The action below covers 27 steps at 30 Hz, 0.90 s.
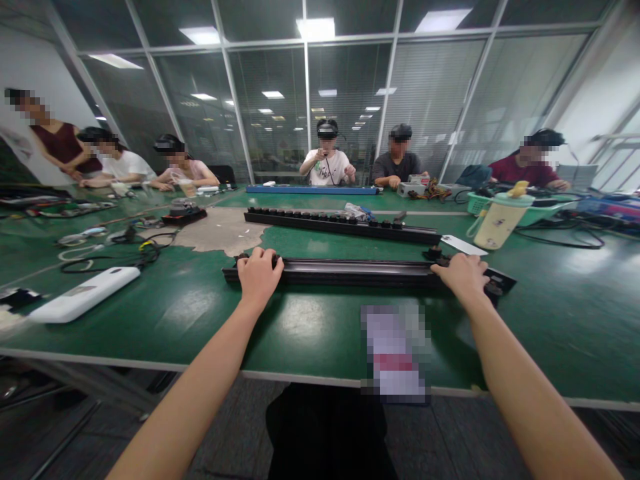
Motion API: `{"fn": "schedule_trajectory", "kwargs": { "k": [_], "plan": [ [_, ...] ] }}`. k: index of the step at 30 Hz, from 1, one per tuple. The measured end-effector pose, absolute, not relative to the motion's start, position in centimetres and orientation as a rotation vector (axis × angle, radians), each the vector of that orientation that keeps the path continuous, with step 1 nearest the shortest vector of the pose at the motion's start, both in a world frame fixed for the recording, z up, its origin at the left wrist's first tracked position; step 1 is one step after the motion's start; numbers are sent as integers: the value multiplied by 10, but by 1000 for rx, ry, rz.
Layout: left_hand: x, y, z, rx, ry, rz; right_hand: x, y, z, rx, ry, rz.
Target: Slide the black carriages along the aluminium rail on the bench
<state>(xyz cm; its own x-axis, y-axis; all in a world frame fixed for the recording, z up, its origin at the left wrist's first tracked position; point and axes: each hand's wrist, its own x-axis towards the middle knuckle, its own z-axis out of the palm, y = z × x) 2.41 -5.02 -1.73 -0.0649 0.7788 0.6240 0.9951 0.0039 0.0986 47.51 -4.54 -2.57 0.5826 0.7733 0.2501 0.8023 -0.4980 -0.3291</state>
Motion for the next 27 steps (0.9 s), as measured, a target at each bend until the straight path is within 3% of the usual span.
{"fn": "schedule_trajectory", "kwargs": {
  "k": [27],
  "plan": [
    [24,-50,-18,-1830,-1905,-773,480,-45,-27,-2398,-1236,-120]
  ]
}}
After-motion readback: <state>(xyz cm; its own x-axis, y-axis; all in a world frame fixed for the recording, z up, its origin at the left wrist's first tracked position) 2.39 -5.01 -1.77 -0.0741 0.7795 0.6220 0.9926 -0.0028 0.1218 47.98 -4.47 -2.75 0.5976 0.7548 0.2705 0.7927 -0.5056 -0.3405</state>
